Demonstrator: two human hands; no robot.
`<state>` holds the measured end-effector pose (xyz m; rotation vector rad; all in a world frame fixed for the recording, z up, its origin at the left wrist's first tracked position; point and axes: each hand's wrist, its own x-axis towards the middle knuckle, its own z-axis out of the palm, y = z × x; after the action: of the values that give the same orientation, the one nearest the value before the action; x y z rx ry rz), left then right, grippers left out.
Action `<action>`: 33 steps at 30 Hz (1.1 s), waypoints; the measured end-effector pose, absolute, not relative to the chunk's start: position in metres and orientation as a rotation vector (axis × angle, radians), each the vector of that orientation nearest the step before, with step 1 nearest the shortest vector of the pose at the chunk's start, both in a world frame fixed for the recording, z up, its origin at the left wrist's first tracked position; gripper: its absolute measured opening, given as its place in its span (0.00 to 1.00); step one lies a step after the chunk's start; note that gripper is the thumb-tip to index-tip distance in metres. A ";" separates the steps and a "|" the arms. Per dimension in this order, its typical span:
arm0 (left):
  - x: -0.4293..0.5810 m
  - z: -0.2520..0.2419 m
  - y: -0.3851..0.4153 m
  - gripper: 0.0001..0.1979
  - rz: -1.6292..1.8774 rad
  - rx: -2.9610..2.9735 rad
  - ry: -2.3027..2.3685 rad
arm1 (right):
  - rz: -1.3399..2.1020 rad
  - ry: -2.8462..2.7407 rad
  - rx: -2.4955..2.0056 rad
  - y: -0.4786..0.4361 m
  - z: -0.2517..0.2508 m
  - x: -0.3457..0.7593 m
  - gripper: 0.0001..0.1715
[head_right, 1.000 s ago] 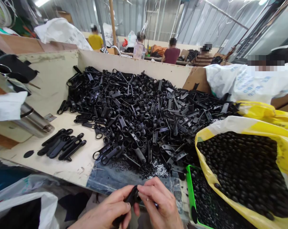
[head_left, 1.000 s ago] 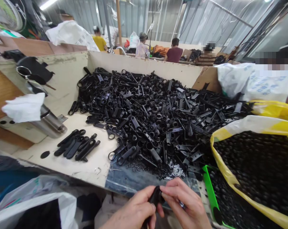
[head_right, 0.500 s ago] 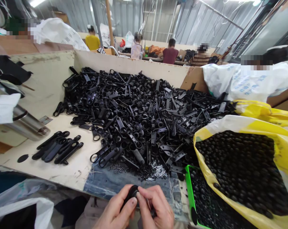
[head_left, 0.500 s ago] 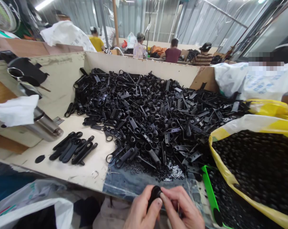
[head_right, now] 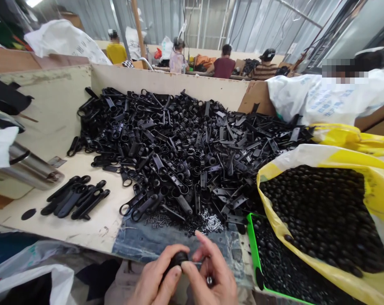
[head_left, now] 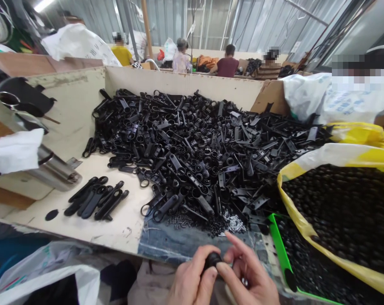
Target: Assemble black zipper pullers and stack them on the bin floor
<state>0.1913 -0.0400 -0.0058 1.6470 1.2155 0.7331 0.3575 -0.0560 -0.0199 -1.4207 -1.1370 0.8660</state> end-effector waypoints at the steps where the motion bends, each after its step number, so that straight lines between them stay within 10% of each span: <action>1: 0.188 -0.004 -0.037 0.18 0.771 1.718 1.147 | 0.986 -1.107 -1.394 -0.055 -0.023 0.360 0.25; 9: 0.147 0.003 -0.021 0.26 0.719 2.692 1.243 | 1.451 -1.171 -1.210 -0.035 -0.027 0.341 0.26; 16: 0.144 -0.010 -0.025 0.15 0.537 1.243 1.163 | 1.151 -1.487 -1.255 -0.013 0.001 0.335 0.20; 26: 0.144 0.010 -0.023 0.57 0.338 0.787 1.020 | 1.164 -1.647 -1.247 -0.012 0.004 0.340 0.21; 33: 0.143 0.014 -0.022 0.50 0.340 0.736 0.982 | 1.126 -1.830 -1.276 -0.013 0.001 0.350 0.18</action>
<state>0.1432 -0.0217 0.0137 0.7359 0.9819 0.3398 0.3500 -0.0127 0.0011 -1.2757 -1.8303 1.1263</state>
